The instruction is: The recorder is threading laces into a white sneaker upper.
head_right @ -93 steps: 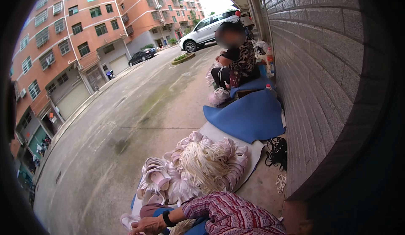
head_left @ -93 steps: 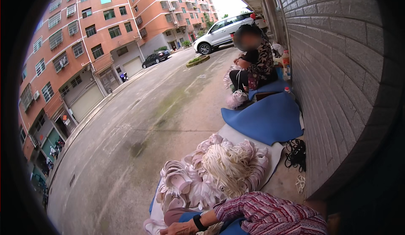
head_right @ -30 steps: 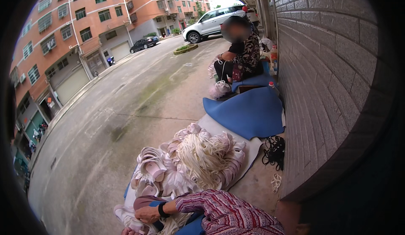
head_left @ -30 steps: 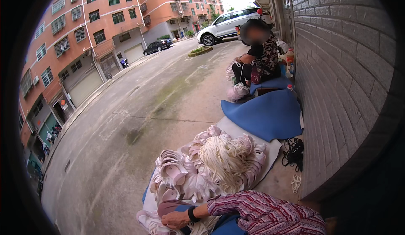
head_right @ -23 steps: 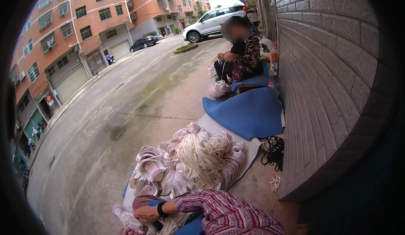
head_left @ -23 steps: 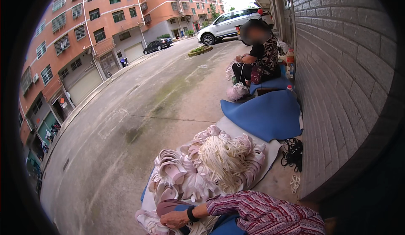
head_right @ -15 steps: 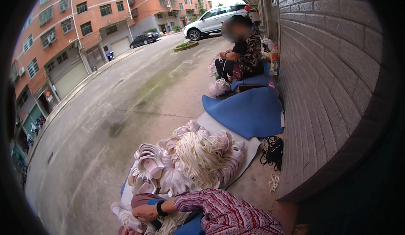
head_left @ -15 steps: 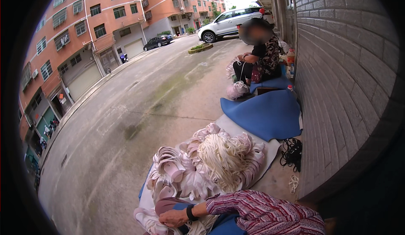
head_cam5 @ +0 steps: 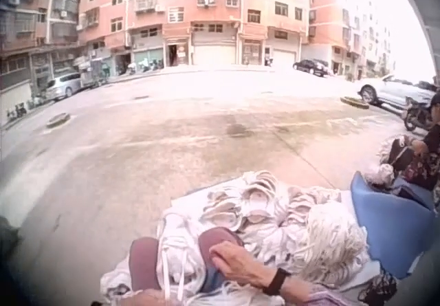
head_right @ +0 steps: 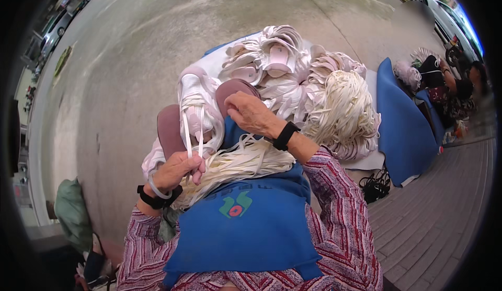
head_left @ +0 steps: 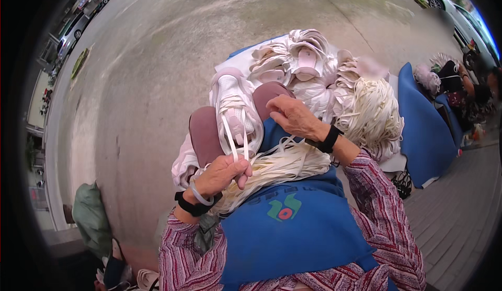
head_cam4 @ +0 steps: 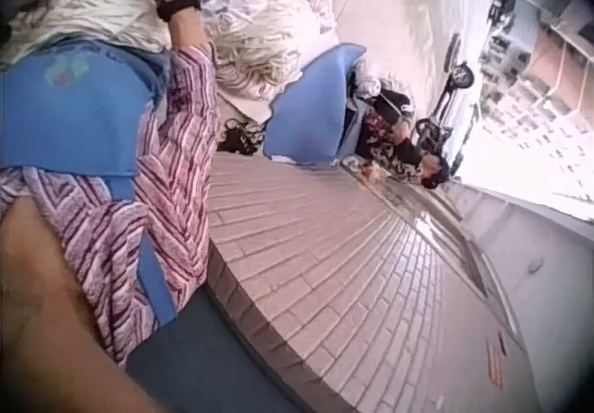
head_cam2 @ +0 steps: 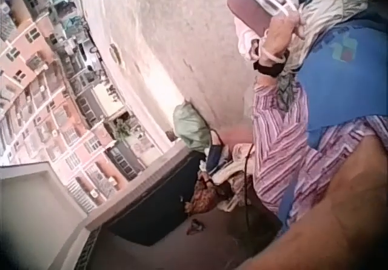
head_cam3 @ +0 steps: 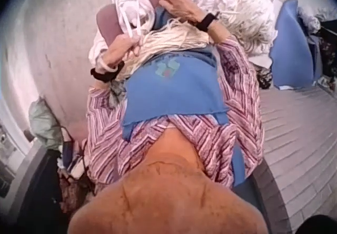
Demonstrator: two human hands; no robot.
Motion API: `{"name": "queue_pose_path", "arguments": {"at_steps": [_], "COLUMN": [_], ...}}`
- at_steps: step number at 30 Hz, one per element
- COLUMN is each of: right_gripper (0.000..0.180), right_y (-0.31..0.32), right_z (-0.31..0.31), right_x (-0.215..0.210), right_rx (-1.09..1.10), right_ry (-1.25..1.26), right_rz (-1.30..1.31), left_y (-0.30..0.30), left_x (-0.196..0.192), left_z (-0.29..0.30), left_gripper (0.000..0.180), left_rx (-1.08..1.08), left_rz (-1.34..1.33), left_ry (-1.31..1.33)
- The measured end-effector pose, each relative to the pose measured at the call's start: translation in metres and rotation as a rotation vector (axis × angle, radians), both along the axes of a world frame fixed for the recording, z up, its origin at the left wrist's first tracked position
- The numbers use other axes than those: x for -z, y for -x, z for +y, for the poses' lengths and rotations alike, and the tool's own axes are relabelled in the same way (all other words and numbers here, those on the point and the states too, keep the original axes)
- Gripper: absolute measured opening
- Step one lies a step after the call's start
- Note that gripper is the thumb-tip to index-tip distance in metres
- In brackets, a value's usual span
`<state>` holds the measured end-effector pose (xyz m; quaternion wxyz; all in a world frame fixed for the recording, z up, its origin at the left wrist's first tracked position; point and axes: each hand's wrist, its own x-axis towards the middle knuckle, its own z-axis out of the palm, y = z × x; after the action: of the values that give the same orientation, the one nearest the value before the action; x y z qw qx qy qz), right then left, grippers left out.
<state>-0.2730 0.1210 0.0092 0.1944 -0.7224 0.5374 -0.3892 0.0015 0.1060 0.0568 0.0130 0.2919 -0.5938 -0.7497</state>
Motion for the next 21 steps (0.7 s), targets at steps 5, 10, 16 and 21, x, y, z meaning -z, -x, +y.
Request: {"name": "queue_pose_path", "arguments": {"at_steps": [5,10,16,21], "right_gripper": [0.016,0.014,0.015,0.015], "right_y": [-0.010,-0.028,-0.033,-0.035], "right_z": [-0.014,-0.023,-0.039,-0.045], "right_x": [-0.002,-0.008,-0.010,-0.012], "right_rx": [0.001,0.001,-0.026,-0.013], "right_ry": [-0.194,-0.376,-0.371,-0.356], "right_rz": [-0.176,-0.264,-0.189,-0.182], "left_y": [-0.004,0.000,-0.014,-0.021], "left_x": [0.006,0.015,0.007,-0.003], "left_z": [0.004,0.002,-0.008,-0.017], "left_gripper": [0.035,0.035,0.034,0.033], "left_rx": [0.063,0.137,0.193,0.165], "left_rz": [-0.031,-0.034,-0.077,-0.099], "left_ry": [-0.035,0.007,0.182,0.069]}}
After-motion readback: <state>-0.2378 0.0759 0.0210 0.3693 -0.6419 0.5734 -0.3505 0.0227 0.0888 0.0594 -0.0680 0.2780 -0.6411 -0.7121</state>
